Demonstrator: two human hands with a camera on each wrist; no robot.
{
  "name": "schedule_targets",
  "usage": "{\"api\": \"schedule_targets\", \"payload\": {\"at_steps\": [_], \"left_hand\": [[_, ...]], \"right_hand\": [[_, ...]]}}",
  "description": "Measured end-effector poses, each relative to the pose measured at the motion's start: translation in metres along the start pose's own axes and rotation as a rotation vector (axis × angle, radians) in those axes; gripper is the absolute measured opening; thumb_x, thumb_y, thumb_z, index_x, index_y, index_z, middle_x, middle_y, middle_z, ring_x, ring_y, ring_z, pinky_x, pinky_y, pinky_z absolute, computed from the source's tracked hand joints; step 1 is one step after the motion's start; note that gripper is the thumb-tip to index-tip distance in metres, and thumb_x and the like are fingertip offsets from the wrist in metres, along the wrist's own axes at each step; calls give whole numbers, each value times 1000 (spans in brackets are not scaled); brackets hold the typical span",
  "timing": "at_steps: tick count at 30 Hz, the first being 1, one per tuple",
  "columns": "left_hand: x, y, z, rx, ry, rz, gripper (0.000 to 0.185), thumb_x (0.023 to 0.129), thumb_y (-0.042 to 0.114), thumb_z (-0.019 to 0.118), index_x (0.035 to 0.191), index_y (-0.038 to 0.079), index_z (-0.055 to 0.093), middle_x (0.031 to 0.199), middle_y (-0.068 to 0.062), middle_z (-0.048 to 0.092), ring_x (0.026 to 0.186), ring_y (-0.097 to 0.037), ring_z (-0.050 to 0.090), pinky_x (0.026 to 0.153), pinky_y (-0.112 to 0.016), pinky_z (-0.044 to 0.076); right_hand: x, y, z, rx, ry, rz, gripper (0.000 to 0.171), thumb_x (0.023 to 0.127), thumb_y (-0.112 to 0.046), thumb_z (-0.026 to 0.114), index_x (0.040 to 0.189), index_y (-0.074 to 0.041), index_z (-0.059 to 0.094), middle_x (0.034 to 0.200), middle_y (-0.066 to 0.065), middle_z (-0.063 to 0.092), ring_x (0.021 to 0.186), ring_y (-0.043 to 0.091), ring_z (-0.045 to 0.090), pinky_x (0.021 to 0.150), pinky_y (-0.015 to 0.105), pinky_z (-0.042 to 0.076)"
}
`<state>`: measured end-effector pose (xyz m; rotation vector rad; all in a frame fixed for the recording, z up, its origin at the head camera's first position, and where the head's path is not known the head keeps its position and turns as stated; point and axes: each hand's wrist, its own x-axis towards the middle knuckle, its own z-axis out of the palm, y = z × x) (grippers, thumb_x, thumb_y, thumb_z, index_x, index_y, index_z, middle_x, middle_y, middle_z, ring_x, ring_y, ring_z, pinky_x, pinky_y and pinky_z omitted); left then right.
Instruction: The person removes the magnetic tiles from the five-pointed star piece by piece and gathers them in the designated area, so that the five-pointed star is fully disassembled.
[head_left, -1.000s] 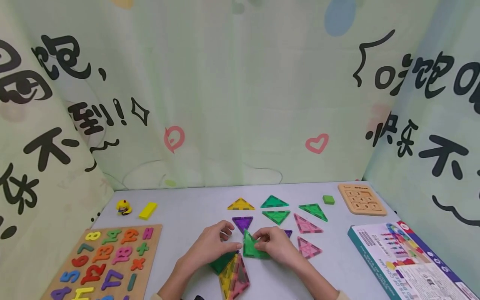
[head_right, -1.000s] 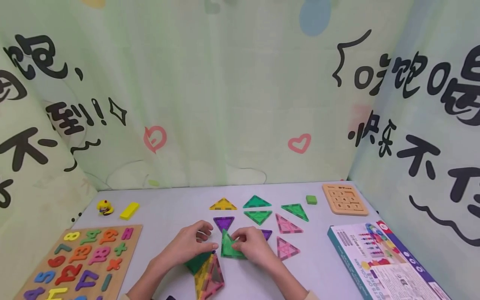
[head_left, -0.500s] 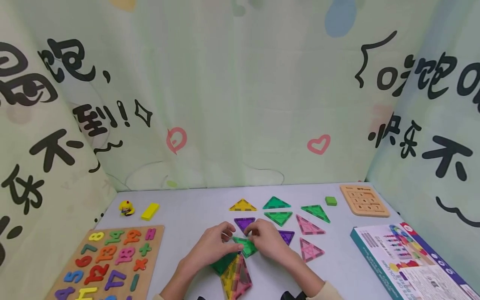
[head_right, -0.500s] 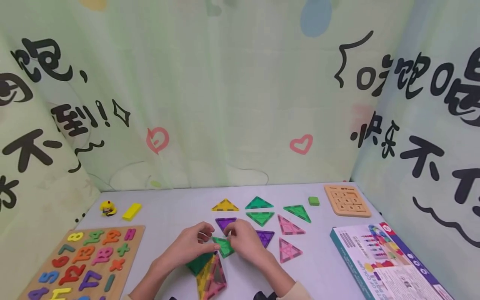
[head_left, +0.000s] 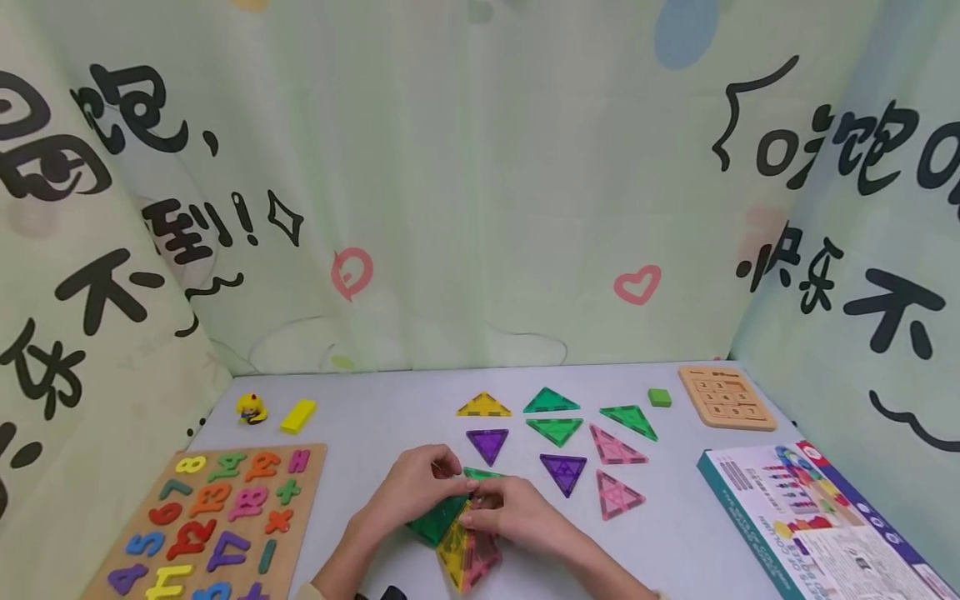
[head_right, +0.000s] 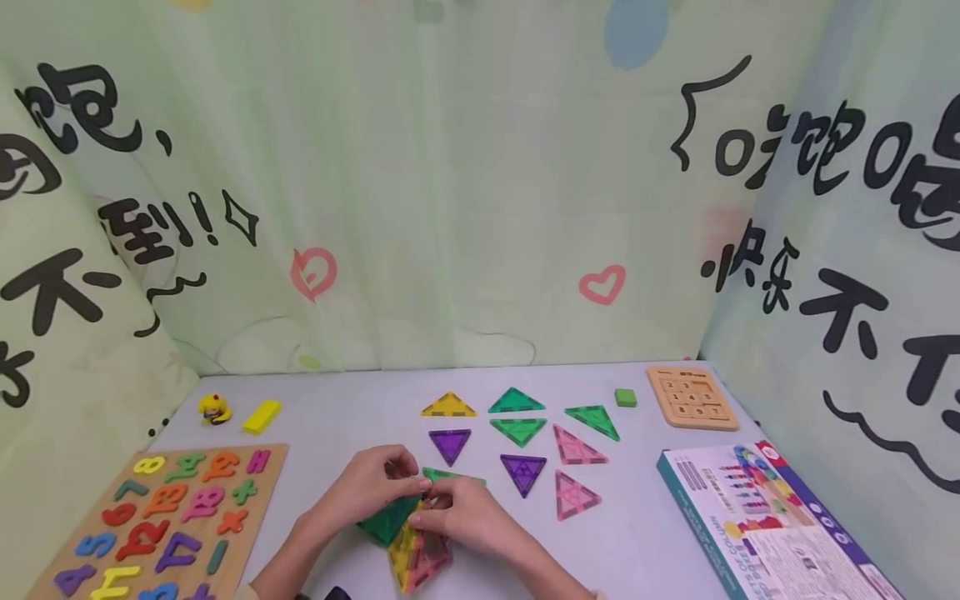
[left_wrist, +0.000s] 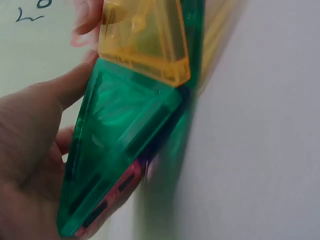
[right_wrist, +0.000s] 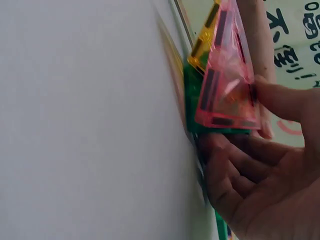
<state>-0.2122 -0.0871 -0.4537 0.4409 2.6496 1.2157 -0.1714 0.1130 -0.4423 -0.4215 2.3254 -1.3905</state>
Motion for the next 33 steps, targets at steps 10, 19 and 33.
{"api": "schedule_targets", "payload": {"at_steps": [10, 19, 33], "left_hand": [[-10, -6, -45, -15, -178, -141, 25, 90, 34, 72, 104, 13, 72, 95, -1, 69, 83, -15, 61, 73, -33, 54], [-10, -12, -47, -119, -252, -248, 26, 90, 27, 73, 107, 7, 73, 89, -3, 65, 77, -16, 56, 67, -27, 53], [-6, -35, -47, -362, -300, -179, 24, 91, 22, 71, 102, 1, 69, 82, 0, 62, 71, -12, 55, 64, -23, 51]], "right_hand": [[1, -2, 6, 41, 95, 49, 36, 85, -32, 76, 109, -6, 71, 90, 1, 71, 83, 14, 62, 70, 28, 51], [0, -6, 14, 78, 144, 8, 33, 86, -24, 76, 110, -4, 68, 92, 3, 71, 83, 13, 63, 73, 28, 55], [-1, -7, 22, 96, 222, -41, 19, 87, -18, 73, 103, -8, 73, 88, 4, 76, 80, 11, 68, 70, 22, 54]]}}
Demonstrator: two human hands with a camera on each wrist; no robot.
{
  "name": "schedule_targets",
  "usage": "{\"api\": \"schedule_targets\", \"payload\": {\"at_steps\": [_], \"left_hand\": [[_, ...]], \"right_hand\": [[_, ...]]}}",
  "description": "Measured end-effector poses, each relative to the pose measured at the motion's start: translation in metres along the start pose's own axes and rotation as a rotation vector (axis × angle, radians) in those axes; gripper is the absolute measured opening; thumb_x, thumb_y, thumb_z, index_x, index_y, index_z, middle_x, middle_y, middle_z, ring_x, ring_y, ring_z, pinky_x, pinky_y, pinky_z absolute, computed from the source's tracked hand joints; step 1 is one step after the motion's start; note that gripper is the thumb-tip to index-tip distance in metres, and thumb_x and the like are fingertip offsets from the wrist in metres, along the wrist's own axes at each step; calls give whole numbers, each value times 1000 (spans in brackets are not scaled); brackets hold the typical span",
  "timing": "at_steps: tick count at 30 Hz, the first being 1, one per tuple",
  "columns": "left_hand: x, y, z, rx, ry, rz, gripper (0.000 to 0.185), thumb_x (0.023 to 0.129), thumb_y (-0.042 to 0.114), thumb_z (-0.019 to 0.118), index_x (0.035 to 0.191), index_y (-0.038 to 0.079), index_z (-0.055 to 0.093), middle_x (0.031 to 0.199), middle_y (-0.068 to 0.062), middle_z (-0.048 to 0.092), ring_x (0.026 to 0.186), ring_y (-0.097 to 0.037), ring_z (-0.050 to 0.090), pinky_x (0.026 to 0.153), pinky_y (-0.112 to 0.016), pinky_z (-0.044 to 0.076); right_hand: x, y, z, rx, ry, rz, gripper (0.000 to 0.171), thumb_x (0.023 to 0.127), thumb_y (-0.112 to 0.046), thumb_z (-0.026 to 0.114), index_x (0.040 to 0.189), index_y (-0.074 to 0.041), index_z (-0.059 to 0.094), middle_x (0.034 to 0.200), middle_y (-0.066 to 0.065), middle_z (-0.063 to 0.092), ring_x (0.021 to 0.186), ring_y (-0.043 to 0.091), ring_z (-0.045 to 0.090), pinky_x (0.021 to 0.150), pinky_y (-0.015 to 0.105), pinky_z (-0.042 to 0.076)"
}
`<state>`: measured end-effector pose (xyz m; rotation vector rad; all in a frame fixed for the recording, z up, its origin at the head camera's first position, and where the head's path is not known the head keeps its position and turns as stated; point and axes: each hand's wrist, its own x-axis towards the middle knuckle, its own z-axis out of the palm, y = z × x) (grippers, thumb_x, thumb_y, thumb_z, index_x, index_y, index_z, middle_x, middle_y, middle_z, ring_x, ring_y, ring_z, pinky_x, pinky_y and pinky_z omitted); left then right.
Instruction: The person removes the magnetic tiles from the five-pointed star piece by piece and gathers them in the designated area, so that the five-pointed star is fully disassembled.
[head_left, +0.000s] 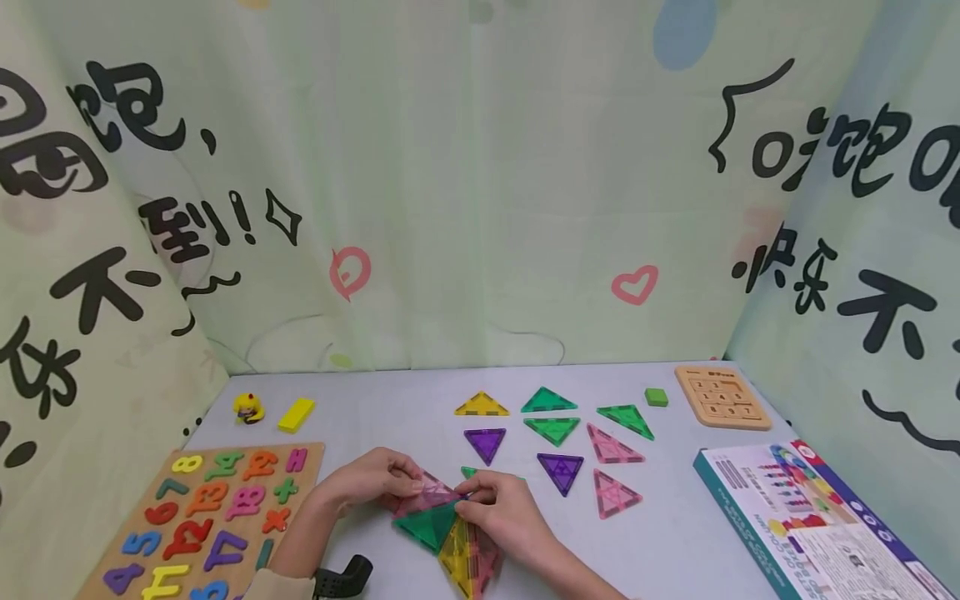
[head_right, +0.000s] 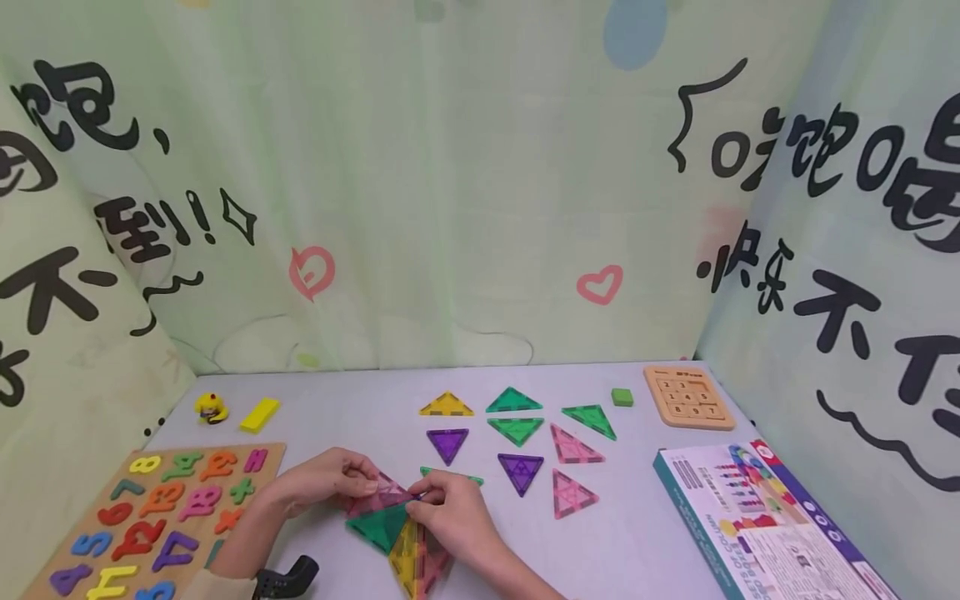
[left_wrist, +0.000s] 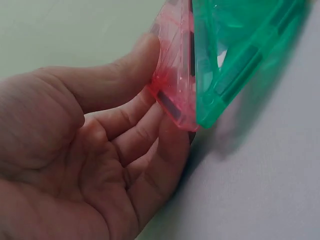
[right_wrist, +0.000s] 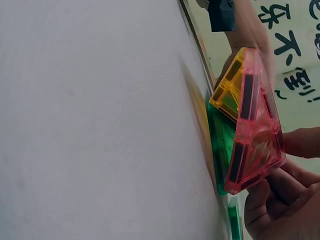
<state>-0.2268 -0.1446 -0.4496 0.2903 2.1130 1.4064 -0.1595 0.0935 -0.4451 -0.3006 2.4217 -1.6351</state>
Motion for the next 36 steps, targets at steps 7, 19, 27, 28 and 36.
{"api": "schedule_targets", "payload": {"at_steps": [7, 19, 27, 28, 36], "left_hand": [[4, -9, -13, -32, 155, 6, 26, 93, 19, 68, 109, -1, 65, 80, -1, 62, 70, -14, 54, 64, -25, 50], [46, 0, -27, 214, 557, 2, 23, 91, 21, 71, 108, 6, 72, 96, -10, 67, 80, -20, 54, 65, -24, 48], [62, 11, -28, 480, 678, 44, 28, 87, 23, 75, 108, 5, 71, 92, -12, 69, 77, -21, 57, 61, -29, 42], [62, 11, -28, 502, 691, 52, 30, 87, 23, 75, 110, 5, 71, 91, -12, 68, 77, -22, 56, 61, -30, 42], [35, 15, -7, 473, 662, 42, 30, 88, 24, 73, 114, 9, 67, 96, -10, 63, 81, -22, 56, 67, -33, 50]], "right_hand": [[1, 3, -3, 6, -1, 36, 18, 86, -18, 74, 102, -9, 74, 86, 3, 76, 74, 11, 66, 67, 23, 53], [-1, 4, -9, -19, -2, 37, 16, 85, -18, 75, 99, -12, 74, 80, 1, 72, 72, 13, 63, 67, 24, 50], [-1, 5, -13, -2, -7, 48, 16, 85, -20, 75, 101, -14, 74, 81, 0, 72, 74, 13, 64, 71, 27, 51], [-1, 5, -13, -1, -6, 47, 16, 86, -20, 74, 100, -14, 74, 82, 0, 73, 75, 13, 65, 71, 26, 52], [0, 5, -16, -7, 43, 54, 15, 86, -19, 73, 101, -15, 74, 83, -1, 74, 77, 14, 64, 70, 25, 51]]}}
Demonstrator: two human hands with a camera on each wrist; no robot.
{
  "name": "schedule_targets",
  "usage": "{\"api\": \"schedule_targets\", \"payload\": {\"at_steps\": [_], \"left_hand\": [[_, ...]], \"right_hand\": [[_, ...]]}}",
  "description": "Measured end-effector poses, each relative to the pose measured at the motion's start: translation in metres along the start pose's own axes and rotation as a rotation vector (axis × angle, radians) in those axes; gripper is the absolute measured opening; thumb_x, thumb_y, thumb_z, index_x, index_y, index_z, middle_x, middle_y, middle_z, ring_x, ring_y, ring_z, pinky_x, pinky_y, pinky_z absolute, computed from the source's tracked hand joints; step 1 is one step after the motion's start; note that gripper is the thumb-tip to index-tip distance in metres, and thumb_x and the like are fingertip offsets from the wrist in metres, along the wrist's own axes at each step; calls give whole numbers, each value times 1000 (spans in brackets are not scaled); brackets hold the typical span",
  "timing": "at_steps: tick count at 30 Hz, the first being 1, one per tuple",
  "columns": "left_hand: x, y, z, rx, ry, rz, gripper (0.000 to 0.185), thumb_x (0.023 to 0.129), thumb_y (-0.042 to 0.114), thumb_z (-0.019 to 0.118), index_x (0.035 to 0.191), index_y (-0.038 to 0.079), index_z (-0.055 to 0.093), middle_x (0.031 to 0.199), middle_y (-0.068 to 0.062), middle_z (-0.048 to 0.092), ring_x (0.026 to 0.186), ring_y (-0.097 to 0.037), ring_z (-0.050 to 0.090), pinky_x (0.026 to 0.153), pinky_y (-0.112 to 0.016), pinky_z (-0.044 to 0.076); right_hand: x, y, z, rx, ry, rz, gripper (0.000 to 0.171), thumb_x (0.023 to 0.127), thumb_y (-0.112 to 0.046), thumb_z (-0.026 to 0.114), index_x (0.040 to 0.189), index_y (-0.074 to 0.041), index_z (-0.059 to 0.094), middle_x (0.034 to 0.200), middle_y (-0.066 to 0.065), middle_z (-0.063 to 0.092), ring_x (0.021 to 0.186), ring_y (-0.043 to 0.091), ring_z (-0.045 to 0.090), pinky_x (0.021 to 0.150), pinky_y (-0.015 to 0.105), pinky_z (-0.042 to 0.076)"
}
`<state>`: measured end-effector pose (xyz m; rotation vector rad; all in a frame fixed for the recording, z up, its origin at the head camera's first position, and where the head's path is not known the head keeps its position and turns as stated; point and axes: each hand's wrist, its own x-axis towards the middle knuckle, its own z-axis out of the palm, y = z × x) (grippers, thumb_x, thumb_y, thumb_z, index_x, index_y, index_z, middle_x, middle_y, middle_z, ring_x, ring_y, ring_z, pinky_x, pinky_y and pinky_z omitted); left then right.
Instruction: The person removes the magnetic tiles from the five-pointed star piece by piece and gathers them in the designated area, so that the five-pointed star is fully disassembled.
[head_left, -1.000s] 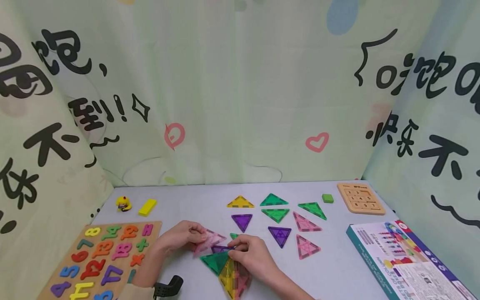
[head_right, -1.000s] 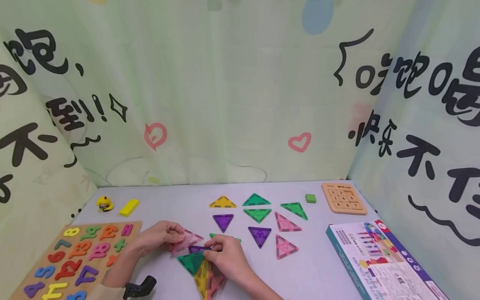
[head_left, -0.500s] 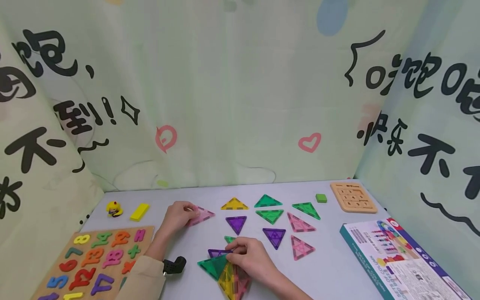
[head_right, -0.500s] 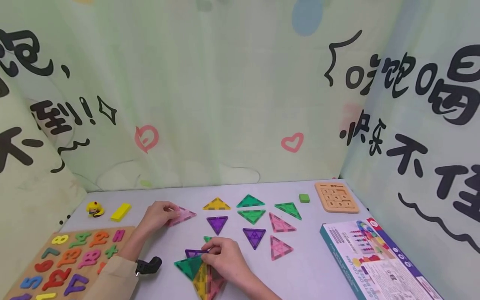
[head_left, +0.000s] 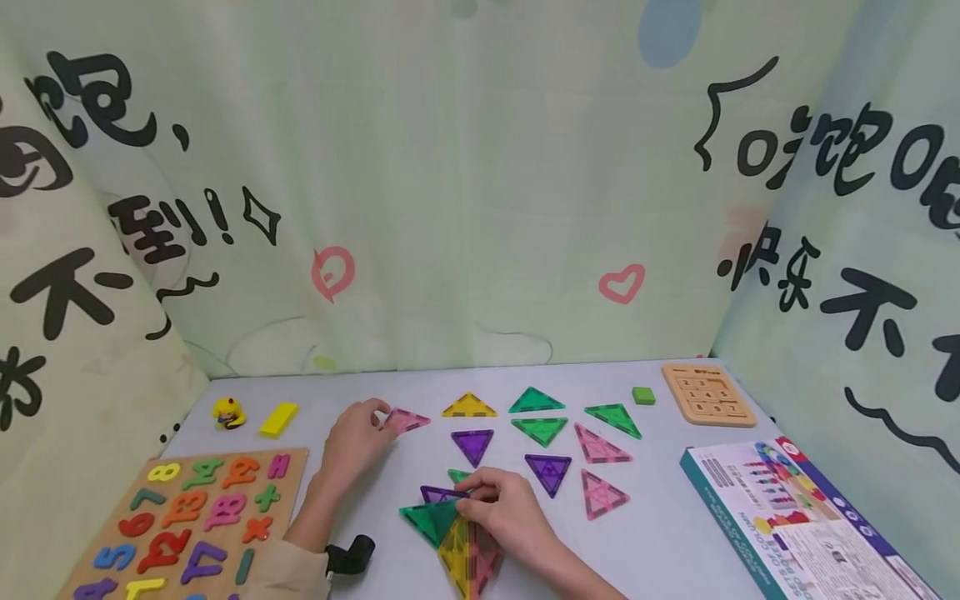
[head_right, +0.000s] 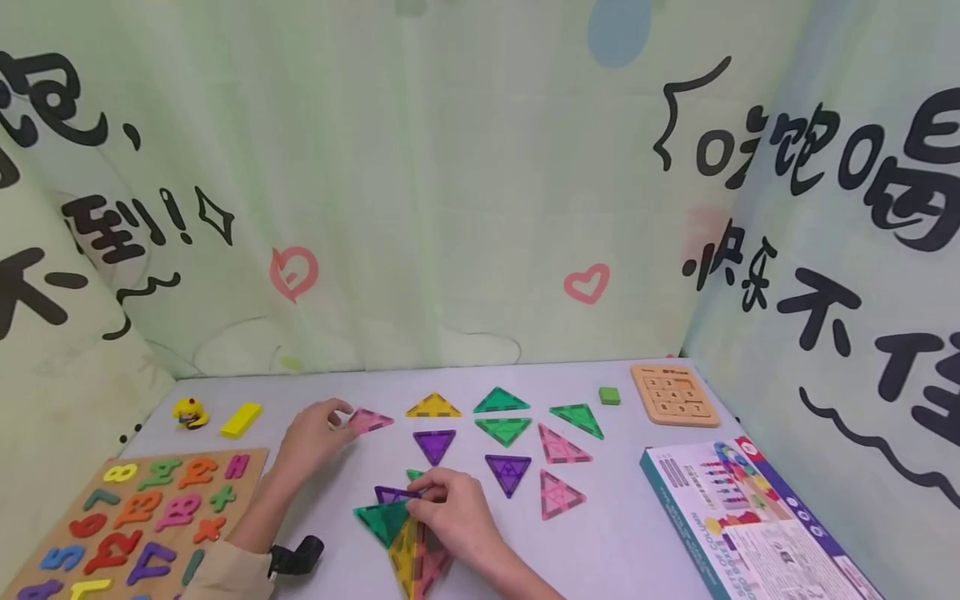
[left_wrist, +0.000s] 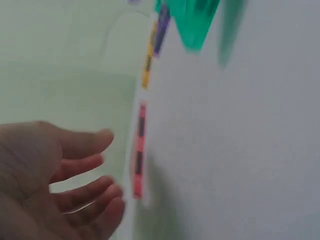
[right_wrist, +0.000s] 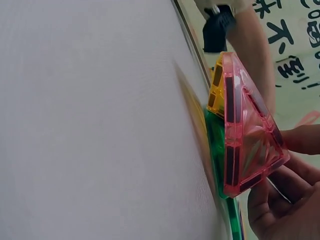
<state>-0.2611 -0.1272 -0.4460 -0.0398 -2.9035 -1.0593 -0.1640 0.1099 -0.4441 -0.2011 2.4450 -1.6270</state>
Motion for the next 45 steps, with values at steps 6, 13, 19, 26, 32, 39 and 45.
{"api": "schedule_targets", "payload": {"at_steps": [6, 13, 19, 26, 32, 39, 45], "left_hand": [[-34, 7, -12, -211, -412, 50, 18, 89, 29, 74, 99, 14, 71, 91, -2, 66, 75, -16, 59, 66, -29, 52], [-49, 5, -9, -302, -641, 165, 19, 82, 17, 81, 95, 9, 70, 85, 1, 68, 77, -15, 59, 69, -27, 51], [-51, -1, -2, -296, -632, 207, 11, 80, 10, 81, 85, 9, 71, 74, 3, 64, 71, -13, 54, 63, -24, 47], [-47, -9, 0, -319, -618, 234, 10, 80, 12, 81, 86, 10, 74, 75, 2, 67, 73, -14, 54, 65, -24, 46], [-44, -14, -1, -329, -613, 238, 11, 80, 13, 81, 87, 9, 74, 77, 2, 67, 75, -14, 54, 67, -25, 45], [-41, -16, -5, -408, -597, 139, 15, 84, 16, 78, 94, 5, 73, 82, 1, 67, 79, -15, 54, 69, -27, 47], [-37, -12, -7, -321, -299, -3, 10, 86, 14, 77, 94, 9, 75, 84, -1, 67, 78, -16, 56, 67, -27, 51]], "right_hand": [[1, -1, 0, 26, 34, -19, 15, 86, -19, 74, 101, -14, 75, 81, 1, 75, 75, 12, 65, 70, 25, 51], [-1, 3, 0, 40, 75, -16, 16, 85, -18, 75, 99, -11, 75, 81, 3, 75, 74, 11, 65, 68, 22, 52], [-4, 4, 2, 10, 20, -44, 22, 88, -20, 73, 109, -12, 74, 85, 2, 74, 76, 11, 63, 68, 21, 51], [-4, 3, 2, -23, -35, -69, 19, 90, -24, 72, 108, -20, 78, 104, -1, 77, 89, 11, 63, 75, 21, 51], [-5, 2, 1, -40, -13, -43, 18, 89, -24, 74, 104, -17, 78, 98, -1, 76, 86, 12, 64, 74, 23, 53], [-4, 2, 1, -41, -26, -50, 16, 88, -25, 74, 101, -18, 78, 94, -2, 75, 84, 12, 64, 72, 23, 53], [-4, 1, 0, -36, -48, -49, 14, 88, -25, 73, 100, -19, 78, 94, -3, 75, 83, 13, 63, 70, 24, 51]]}}
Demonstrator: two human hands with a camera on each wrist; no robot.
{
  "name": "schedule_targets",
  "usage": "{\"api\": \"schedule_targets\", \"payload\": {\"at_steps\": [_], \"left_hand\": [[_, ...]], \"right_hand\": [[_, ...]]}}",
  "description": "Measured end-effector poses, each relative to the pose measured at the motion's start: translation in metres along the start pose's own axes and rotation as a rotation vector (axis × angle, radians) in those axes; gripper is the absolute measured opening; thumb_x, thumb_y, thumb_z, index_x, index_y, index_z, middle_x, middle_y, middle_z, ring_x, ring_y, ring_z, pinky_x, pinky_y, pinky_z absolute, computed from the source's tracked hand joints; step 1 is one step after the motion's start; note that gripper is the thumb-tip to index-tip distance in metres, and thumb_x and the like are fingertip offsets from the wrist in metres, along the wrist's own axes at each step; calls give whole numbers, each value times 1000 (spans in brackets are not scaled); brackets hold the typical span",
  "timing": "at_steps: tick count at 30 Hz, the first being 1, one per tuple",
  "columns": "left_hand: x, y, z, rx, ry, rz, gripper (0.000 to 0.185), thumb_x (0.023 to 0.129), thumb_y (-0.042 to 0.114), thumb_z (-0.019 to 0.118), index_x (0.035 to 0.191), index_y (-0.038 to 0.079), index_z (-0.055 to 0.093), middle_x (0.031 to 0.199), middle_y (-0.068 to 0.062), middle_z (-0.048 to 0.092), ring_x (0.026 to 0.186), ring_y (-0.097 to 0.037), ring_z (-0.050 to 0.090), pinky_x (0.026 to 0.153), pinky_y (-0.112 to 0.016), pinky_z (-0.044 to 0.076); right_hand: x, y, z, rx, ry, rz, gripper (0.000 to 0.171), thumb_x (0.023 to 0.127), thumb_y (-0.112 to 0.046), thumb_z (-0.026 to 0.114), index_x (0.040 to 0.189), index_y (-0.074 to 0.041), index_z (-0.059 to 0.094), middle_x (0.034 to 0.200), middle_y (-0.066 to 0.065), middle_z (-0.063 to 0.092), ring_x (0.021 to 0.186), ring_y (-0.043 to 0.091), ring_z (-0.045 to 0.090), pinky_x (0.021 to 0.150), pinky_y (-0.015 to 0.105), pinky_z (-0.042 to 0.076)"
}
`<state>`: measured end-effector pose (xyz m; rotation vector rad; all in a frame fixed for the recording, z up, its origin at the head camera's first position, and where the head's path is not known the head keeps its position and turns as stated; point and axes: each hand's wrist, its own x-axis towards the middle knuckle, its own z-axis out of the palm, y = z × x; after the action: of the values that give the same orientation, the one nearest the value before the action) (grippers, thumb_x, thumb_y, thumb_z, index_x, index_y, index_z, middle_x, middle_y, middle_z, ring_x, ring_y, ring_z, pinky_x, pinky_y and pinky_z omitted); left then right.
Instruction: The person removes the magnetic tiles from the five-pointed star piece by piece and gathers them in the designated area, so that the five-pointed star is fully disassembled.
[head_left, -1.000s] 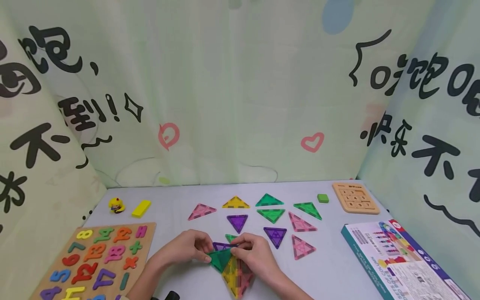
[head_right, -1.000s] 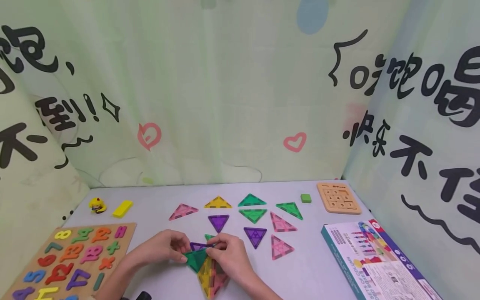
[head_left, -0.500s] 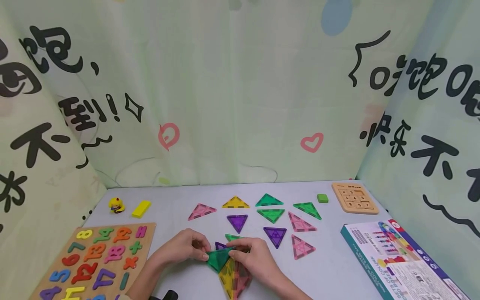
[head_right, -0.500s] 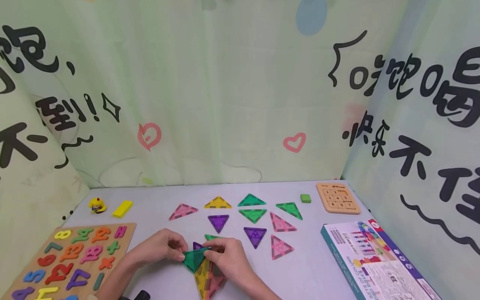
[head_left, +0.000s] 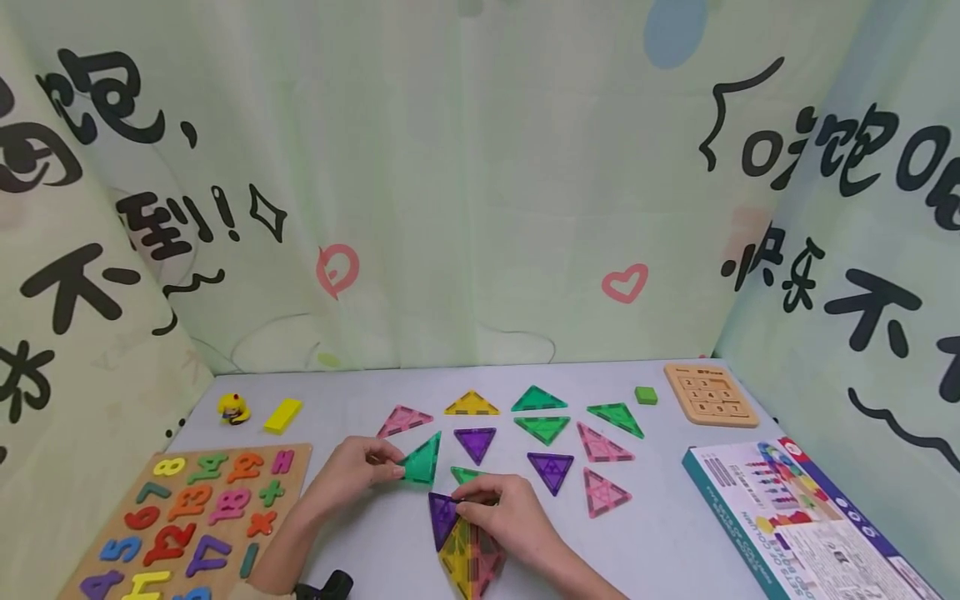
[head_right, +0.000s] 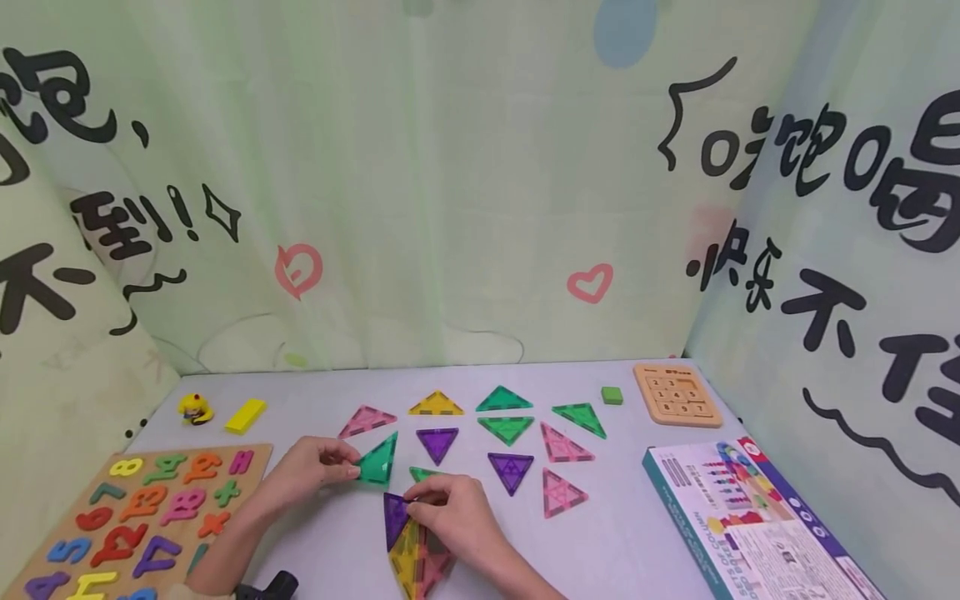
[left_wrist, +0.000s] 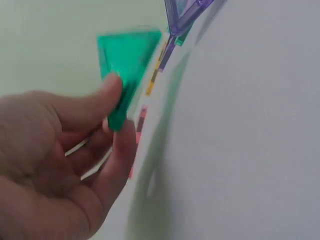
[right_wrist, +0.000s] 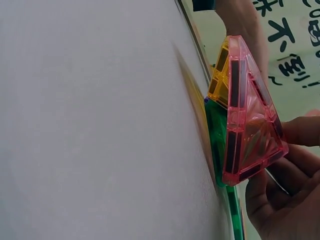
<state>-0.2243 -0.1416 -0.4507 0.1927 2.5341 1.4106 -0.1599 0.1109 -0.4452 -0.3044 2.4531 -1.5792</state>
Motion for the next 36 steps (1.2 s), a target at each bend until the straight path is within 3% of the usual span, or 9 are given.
{"api": "schedule_targets", "payload": {"at_steps": [3, 10, 15, 19, 22, 27, 29, 32, 36], "left_hand": [[4, 3, 1, 59, 101, -9, 6, 86, 10, 76, 91, 10, 76, 83, -1, 69, 77, -16, 57, 67, -26, 51], [18, 1, 5, 248, 225, 37, 7, 86, 12, 76, 91, 8, 78, 89, -3, 73, 82, -17, 58, 74, -33, 55], [19, 2, 9, 339, 303, 45, 8, 85, 11, 77, 91, 7, 78, 90, -5, 74, 84, -20, 62, 80, -41, 56], [13, 6, 11, 351, 319, 63, 8, 85, 12, 77, 93, 9, 77, 86, -3, 71, 80, -17, 60, 76, -36, 55], [5, 12, 11, 293, 225, 91, 10, 86, 16, 77, 95, 12, 77, 85, 1, 69, 79, -14, 57, 71, -29, 53], [-8, 22, 11, 183, -133, 161, 16, 90, 25, 73, 102, 16, 77, 91, 4, 72, 85, -12, 59, 71, -27, 50], [-11, 24, 13, 149, -243, 172, 15, 90, 26, 73, 101, 16, 77, 94, 5, 73, 87, -13, 58, 72, -28, 50], [-12, 22, 15, 117, -313, 178, 9, 88, 22, 75, 95, 16, 77, 91, 4, 74, 86, -15, 56, 72, -28, 47], [-11, 18, 18, 103, -309, 187, 6, 87, 19, 76, 88, 13, 76, 84, 4, 72, 82, -15, 53, 69, -26, 43]], "right_hand": [[0, -1, 0, 8, -13, 7, 14, 88, -24, 74, 100, -19, 78, 94, -2, 75, 83, 14, 64, 70, 24, 51], [0, -2, 4, 7, -33, 10, 13, 88, -24, 73, 99, -20, 78, 93, -3, 75, 83, 13, 64, 71, 25, 51], [0, -2, 6, 9, -37, -10, 12, 88, -24, 73, 99, -20, 78, 94, -3, 75, 83, 13, 66, 71, 24, 52], [0, -2, 6, 5, -34, -18, 12, 88, -24, 73, 99, -20, 78, 94, -3, 75, 81, 12, 65, 69, 23, 52], [-1, -3, 4, 8, -34, -19, 13, 89, -24, 73, 100, -20, 78, 92, -3, 75, 78, 12, 64, 66, 23, 51], [-2, -4, 2, 4, -36, -31, 13, 89, -24, 72, 101, -20, 77, 91, -2, 74, 77, 12, 63, 65, 23, 50], [-2, -4, 1, 4, -40, -36, 13, 90, -24, 72, 101, -20, 77, 93, -3, 74, 78, 12, 63, 66, 23, 50], [-2, -3, 0, 6, -53, -36, 13, 90, -23, 72, 101, -20, 77, 95, -2, 75, 80, 12, 64, 68, 23, 51], [-3, -2, -3, 11, -90, -30, 14, 91, -23, 71, 104, -20, 77, 100, -1, 75, 85, 13, 65, 69, 23, 53]]}}
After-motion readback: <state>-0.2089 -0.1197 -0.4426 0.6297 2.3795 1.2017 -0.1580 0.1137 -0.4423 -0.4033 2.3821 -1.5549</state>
